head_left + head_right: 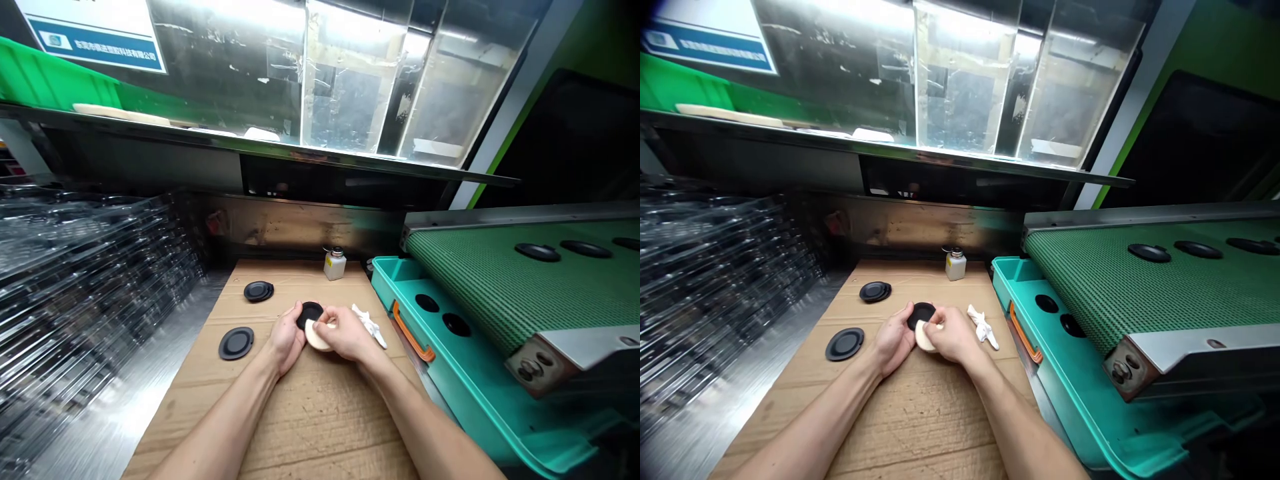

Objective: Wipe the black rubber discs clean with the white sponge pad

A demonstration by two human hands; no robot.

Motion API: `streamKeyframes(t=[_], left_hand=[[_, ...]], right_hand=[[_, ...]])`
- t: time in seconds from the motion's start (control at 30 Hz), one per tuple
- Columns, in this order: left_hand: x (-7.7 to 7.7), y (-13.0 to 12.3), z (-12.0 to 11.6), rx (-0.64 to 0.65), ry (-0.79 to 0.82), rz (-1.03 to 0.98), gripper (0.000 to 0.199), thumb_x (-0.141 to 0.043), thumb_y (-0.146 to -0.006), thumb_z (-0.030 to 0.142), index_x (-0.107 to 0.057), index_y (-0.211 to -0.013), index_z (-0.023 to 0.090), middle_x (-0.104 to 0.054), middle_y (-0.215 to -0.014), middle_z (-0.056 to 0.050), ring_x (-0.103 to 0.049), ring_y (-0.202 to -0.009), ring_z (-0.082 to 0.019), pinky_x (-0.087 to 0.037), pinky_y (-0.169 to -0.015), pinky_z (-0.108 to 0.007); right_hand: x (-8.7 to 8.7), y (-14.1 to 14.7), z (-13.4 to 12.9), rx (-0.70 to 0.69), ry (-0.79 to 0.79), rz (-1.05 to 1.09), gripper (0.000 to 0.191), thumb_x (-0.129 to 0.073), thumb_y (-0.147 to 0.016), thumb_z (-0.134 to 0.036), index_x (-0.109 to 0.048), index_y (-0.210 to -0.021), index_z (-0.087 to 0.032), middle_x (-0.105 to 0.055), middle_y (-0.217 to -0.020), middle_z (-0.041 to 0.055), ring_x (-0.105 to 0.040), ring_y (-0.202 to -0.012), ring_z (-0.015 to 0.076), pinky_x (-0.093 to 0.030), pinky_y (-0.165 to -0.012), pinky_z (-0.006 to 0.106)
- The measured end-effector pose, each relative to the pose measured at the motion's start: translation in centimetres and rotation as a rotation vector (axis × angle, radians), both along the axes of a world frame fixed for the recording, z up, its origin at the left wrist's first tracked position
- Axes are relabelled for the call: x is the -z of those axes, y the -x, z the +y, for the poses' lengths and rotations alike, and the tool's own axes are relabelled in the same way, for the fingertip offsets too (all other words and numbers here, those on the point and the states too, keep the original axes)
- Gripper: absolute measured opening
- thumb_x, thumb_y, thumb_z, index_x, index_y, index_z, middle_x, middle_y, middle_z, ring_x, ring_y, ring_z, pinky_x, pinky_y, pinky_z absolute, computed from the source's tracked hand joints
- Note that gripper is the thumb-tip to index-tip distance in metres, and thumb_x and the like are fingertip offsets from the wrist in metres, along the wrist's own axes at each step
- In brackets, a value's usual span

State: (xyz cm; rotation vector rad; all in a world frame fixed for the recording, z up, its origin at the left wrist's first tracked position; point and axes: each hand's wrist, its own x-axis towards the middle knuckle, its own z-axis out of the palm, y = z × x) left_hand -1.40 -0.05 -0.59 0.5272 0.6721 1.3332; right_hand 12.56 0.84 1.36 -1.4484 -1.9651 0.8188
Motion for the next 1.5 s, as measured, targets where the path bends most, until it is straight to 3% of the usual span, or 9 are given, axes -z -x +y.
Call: streamKeyframes(t=[0.1,0.17,0.23,0.57,0.7,0.97,1.1,1.33,1.5], left_hand=[[-0.1,-0.1,0.0,-0.010,0.010,0.051,0.024,-0.048,-0.092,0.026,-0.063,-0.098,0.009,-0.070,-0.100,-0.017,-0.066,-0.098,-0.026,-0.053,-0.086,-0.042],[-0.1,-0.1,-0.1,-0.014,0.011,0.052,0.023,-0.048,-0.092,0.027,-0.063,-0.096,0.009,-0.070,-0.100,-0.018,-0.066,-0.097,-0.026,-0.054,-0.085,-0.041],[-0.1,-0.1,-0.1,-0.010,0.018,0.038,0.024,-0.048,-0.092,0.027,-0.062,-0.095,0.009,-0.070,-0.100,-0.018,-0.067,-0.096,-0.027,-0.054,-0.085,-0.042],[0.1,-0.4,-0.1,-0.039,-0.008,0.096,0.022,-0.049,-0.092,0.026,-0.063,-0.093,0.009,-0.071,-0.095,-0.016,-0.067,-0.091,-0.025,-0.055,-0.082,-0.040],[0.2,-0.4,-0.1,-0.032,0.005,0.078,0.021,-0.049,-0.092,0.025,-0.063,-0.093,0.009,-0.071,-0.095,-0.016,-0.067,-0.092,-0.025,-0.055,-0.082,-0.041],[0.3,-0.2,0.1,-0.044,0.014,0.044,0.026,-0.047,-0.093,0.029,-0.065,-0.092,0.010,-0.071,-0.095,-0.014,-0.066,-0.095,-0.024,-0.054,-0.085,-0.036],[0.2,-0.3,-0.1,-0.040,0.001,0.060,0.026,-0.047,-0.094,0.028,-0.065,-0.094,0.009,-0.072,-0.094,-0.014,-0.066,-0.096,-0.024,-0.054,-0.086,-0.039],[0.3,-0.1,0.2,-0.051,0.012,-0.005,0.025,-0.046,-0.094,0.026,-0.065,-0.098,0.010,-0.071,-0.101,-0.015,-0.066,-0.099,-0.025,-0.053,-0.089,-0.040],[0.3,0.3,0.2,-0.032,0.056,-0.063,0.033,-0.040,-0.096,0.029,-0.064,-0.105,0.008,-0.069,-0.107,-0.018,-0.064,-0.104,-0.026,-0.051,-0.094,-0.042]], right_hand=[[-0.4,-0.3,0.0,0.131,-0.164,-0.099,0.020,-0.056,-0.081,-0.038,-0.066,-0.082,-0.020,-0.067,-0.074,0.0004,-0.058,-0.069,0.0144,-0.033,-0.059,0.023],[-0.5,0.0,0.0,0.072,-0.215,-0.113,0.020,-0.054,-0.083,-0.038,-0.065,-0.084,-0.021,-0.067,-0.075,0.0005,-0.057,-0.070,0.0142,-0.032,-0.060,0.023],[-0.7,0.1,0.0,0.017,-0.193,-0.149,0.019,-0.055,-0.082,-0.038,-0.066,-0.084,-0.022,-0.067,-0.076,0.0005,-0.058,-0.071,0.0144,-0.031,-0.060,0.023],[-1.4,0.1,-0.2,0.174,-0.171,-0.275,0.022,-0.053,-0.085,-0.040,-0.066,-0.087,-0.022,-0.068,-0.080,0.0020,-0.058,-0.074,0.0162,-0.028,-0.060,0.025],[-1.1,-0.2,0.0,0.106,-0.158,-0.261,0.019,-0.056,-0.084,-0.039,-0.065,-0.084,-0.023,-0.068,-0.076,0.0001,-0.059,-0.071,0.0155,-0.029,-0.058,0.024],[-0.9,3.0,-0.6,0.146,-0.400,-0.424,0.023,-0.036,-0.096,-0.038,-0.053,-0.102,-0.023,-0.069,-0.082,0.0025,-0.060,-0.065,0.0165,-0.028,-0.057,0.025],[-0.9,2.4,-0.3,0.289,-0.375,-0.551,0.026,-0.032,-0.098,-0.040,-0.052,-0.100,-0.022,-0.069,-0.078,0.0046,-0.060,-0.062,0.0181,-0.028,-0.057,0.025],[-0.2,2.4,-1.1,0.233,-0.367,-0.575,0.037,-0.027,-0.099,-0.047,-0.057,-0.106,-0.027,-0.069,-0.080,0.0044,-0.064,-0.066,0.0197,-0.033,-0.060,0.027],[-0.2,3.5,-0.9,0.220,-0.331,-0.585,0.044,-0.028,-0.099,-0.048,-0.045,-0.136,-0.034,-0.070,-0.085,0.0075,-0.066,-0.070,0.0219,-0.040,-0.066,0.029]])
